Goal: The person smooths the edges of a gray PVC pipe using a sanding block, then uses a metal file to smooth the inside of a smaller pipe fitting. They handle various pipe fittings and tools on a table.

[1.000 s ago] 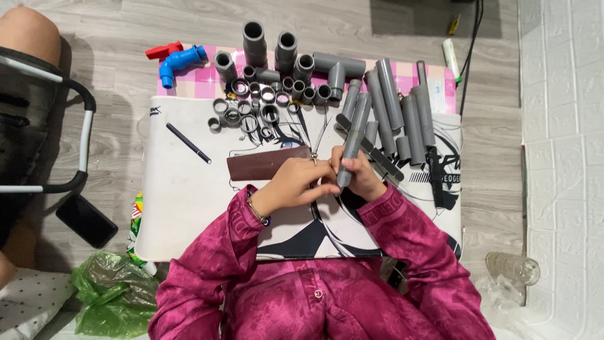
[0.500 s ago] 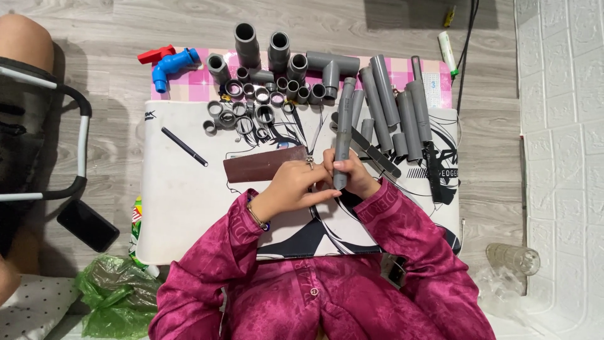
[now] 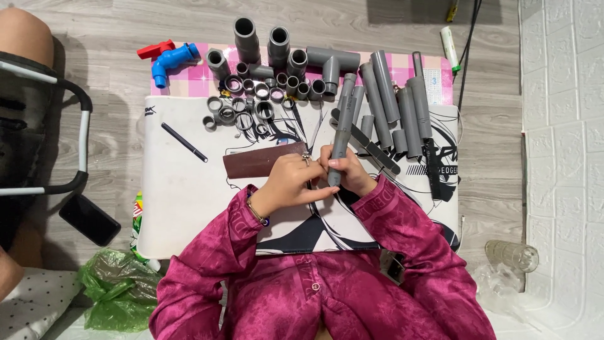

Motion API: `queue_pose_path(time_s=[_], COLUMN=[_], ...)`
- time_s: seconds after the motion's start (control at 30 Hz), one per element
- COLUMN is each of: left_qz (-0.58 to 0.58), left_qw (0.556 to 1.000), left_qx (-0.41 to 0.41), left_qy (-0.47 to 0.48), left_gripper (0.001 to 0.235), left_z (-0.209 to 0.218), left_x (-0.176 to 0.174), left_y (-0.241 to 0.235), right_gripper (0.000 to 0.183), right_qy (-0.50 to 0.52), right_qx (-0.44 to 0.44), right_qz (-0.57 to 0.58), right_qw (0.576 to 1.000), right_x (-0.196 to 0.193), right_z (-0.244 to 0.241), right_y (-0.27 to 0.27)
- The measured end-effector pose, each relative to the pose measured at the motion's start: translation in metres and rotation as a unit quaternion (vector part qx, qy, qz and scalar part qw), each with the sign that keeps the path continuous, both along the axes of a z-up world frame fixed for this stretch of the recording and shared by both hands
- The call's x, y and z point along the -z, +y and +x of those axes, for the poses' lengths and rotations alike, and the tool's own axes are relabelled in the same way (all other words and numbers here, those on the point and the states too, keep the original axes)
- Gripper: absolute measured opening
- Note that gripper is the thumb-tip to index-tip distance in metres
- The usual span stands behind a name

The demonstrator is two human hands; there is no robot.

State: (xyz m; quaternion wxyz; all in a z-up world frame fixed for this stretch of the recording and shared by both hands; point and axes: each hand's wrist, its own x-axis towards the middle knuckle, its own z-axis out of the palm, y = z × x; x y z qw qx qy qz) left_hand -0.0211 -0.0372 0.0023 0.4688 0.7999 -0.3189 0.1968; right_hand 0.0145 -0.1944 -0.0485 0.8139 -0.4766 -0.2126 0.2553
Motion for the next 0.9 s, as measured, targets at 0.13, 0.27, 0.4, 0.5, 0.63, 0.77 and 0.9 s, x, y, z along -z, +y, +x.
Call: queue_pose_path(time_s=[0.13,0.27,0.4,0.5,0.63,0.77,0.9], left_qz=[0.009,0.023,0.028,0.007,-0.092,-0.283,-0.297], left_qw=[1.0,0.998,0.997,0.996,0.969,0.885,0.84], left_qx=[0.01,0.049,0.059,-0.041,-0.084,0.115,0.199], left_qy=[0.007,0.027,0.034,0.073,0.212,0.353,0.407], left_gripper=[0.02,0.015,0.018,0.009,0.026,0.056,0.029], left_z=[0.001,0.002,0.004,0.006,0.007,0.013,0.013], left_x=[0.003,0.0,0.007,0.026,0.005,0.016,-0.026], left_y=[-0.001,0.001,0.003,0.003,0.003,0.006,0.006], right_gripper=[0.024,0.025,0.019,0.021,0.021,0.019,0.01], right_qy=[0.018,0.036,0.059,0.063,0.057,0.123,0.215], right_qx=[-0.002,-0.011,-0.044,-0.037,-0.075,-0.149,-0.196], right_qz=[0.006,0.009,0.061,0.086,0.115,0.13,0.077], right_qw=[1.0,0.999,0.995,0.994,0.989,0.972,0.954], right_x=[-0.001,0.012,0.033,0.005,-0.022,-0.014,0.013], right_z=[0.001,0.004,0.012,0.006,0.011,0.005,-0.004], right_y=[-0.002,-0.006,-0.01,-0.003,-0.004,-0.008,-0.008])
